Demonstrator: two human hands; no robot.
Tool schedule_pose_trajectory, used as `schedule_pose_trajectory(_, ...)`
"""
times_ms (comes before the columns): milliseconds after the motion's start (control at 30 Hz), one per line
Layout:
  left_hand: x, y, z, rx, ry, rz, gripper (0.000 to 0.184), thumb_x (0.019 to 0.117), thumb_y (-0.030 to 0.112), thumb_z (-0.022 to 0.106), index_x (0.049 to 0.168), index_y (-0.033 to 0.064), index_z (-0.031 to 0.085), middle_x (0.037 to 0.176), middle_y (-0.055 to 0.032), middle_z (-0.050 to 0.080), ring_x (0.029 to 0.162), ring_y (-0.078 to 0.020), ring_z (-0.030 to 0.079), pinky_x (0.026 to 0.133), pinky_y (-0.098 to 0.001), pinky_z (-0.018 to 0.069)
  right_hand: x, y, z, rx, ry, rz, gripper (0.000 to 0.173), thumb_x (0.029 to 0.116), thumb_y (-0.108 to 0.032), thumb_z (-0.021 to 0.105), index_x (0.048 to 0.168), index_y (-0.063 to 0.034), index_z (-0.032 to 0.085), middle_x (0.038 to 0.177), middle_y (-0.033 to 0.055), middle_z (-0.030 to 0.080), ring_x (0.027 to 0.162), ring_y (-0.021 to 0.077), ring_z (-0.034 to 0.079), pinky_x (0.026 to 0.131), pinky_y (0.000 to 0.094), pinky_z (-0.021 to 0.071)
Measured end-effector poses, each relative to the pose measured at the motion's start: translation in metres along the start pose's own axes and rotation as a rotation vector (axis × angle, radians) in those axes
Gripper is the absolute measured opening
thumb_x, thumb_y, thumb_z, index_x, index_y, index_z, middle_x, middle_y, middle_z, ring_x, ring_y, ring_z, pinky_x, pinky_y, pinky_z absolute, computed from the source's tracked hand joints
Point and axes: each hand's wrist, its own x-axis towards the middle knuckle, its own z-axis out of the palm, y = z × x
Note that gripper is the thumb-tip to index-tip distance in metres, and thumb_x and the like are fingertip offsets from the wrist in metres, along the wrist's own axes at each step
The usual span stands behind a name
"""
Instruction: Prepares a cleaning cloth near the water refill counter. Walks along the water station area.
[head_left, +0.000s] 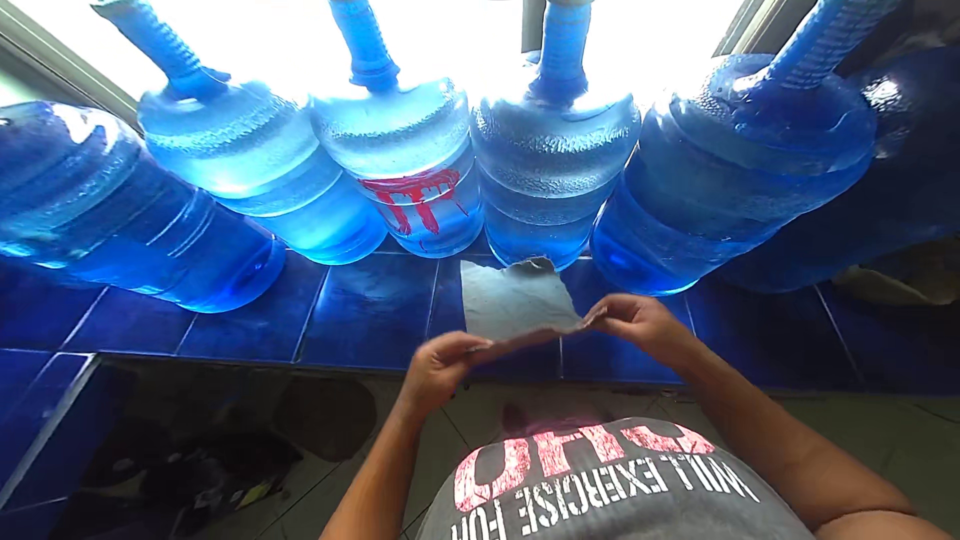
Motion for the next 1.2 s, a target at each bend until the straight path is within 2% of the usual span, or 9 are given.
schedule_pose_trajectory(267,-0.078,-0.075,0.054,0.021,-0.093,-0.361,0.015,0.0945,0.005,0.068,0.106,-0.0006,0.076,0.104,-0.0061,0.075,0.096,-0.0038,0.07,0.093,-0.0237,0.056,-0.039,0.099,0.026,-0.065,-0.213,0.446,0.018,0.1005,-0.012,0.063,0.11,0.0012,0.07,0.101,0.0088,0.072,0.092,0.0098,0.066,0.089,0.0329,0.0536)
schedule_pose_trajectory(433,-0.023,-0.084,0.038,0.213,-0.043,-0.52,0.023,0.0999,0.013,0.063,0.115,-0.0005,0.072,0.111,-0.0112,0.073,0.103,-0.0149,0.069,0.097,-0.037,0.0541,0.012,0.111,0.031,-0.016,-0.041,0.47,0.024,0.1012,-0.011,0.059,0.115,0.0075,0.065,0.107,0.0173,0.068,0.095,0.0186,0.066,0.09,0.0384,0.0554)
schedule_pose_trajectory(567,0.03,-0.116,0.023,0.417,-0.051,-0.585,0.031,0.1034,0.023,0.059,0.127,0.0058,0.069,0.12,-0.0128,0.071,0.11,-0.0213,0.068,0.102,-0.0432,0.0512,0.078,0.132,0.037,-0.187,0.044,0.508,0.028,0.1026,-0.018,0.062,0.12,0.0025,0.068,0.114,0.0208,0.07,0.106,0.0286,0.068,0.098,0.0482,0.0529)
schedule_pose_trajectory(733,0.04,-0.144,0.024,0.433,0.172,-0.521,0.026,0.1029,0.014,0.058,0.126,0.0077,0.069,0.116,-0.0098,0.072,0.103,-0.0155,0.069,0.096,-0.0352,0.0537,0.096,0.145,0.046,-0.342,0.138,0.438,0.026,0.1045,-0.021,0.059,0.122,-0.005,0.07,0.114,0.0173,0.072,0.109,0.0302,0.068,0.1,0.0524,0.0513)
schedule_pose_trajectory(867,0.039,-0.142,0.032,0.404,0.34,-0.492,0.024,0.1038,0.006,0.053,0.119,0.0028,0.071,0.118,-0.015,0.07,0.109,-0.0217,0.067,0.1,-0.0397,0.0516,0.101,0.134,0.049,-0.241,0.214,0.365,0.024,0.1051,-0.019,0.058,0.118,-0.0028,0.07,0.108,0.0175,0.072,0.099,0.0284,0.069,0.092,0.0504,0.0534)
schedule_pose_trajectory(933,0.046,-0.143,0.028,0.462,0.375,-0.526,0.026,0.1043,0.008,0.054,0.127,0.0028,0.067,0.121,-0.017,0.069,0.112,-0.0251,0.067,0.101,-0.0426,0.0512,0.108,0.132,0.046,-0.282,0.208,0.393,0.026,0.1051,-0.019,0.058,0.121,-0.0021,0.068,0.11,0.0193,0.071,0.101,0.0324,0.068,0.093,0.0536,0.0524)
schedule_pose_trajectory(1033,0.045,-0.149,0.026,0.575,0.374,-0.529,0.052,0.1027,0.02,0.061,0.15,0.0037,0.047,0.145,-0.0205,0.054,0.133,-0.0324,0.054,0.112,-0.048,0.0435,0.105,0.146,0.039,-0.493,0.125,0.289,0.04,0.1008,-0.02,0.064,0.138,-0.0045,0.06,0.127,0.0186,0.066,0.117,0.0343,0.064,0.102,0.0538,0.0507)
schedule_pose_trajectory(1100,0.042,-0.137,0.035,0.625,0.353,-0.491,0.061,0.1012,0.025,0.064,0.154,0.0041,0.042,0.156,-0.0207,0.043,0.144,-0.0341,0.043,0.118,-0.0506,0.0365,0.091,0.149,0.038,-0.65,0.003,0.119,0.05,0.0965,-0.026,0.069,0.142,-0.0084,0.058,0.14,0.0178,0.059,0.133,0.035,0.054,0.111,0.0538,0.0447)
schedule_pose_trajectory(1200,0.024,-0.112,0.077,0.665,0.131,-0.456,0.065,0.0974,0.033,0.068,0.151,0.0052,0.046,0.155,-0.0191,0.046,0.145,-0.0324,0.042,0.12,-0.0494,0.0355,0.045,0.151,0.042,-0.834,-0.376,-0.04,0.051,0.095,-0.041,0.069,0.137,-0.011,0.063,0.146,0.0181,0.055,0.141,0.0387,0.046,0.113,0.0616,0.037)
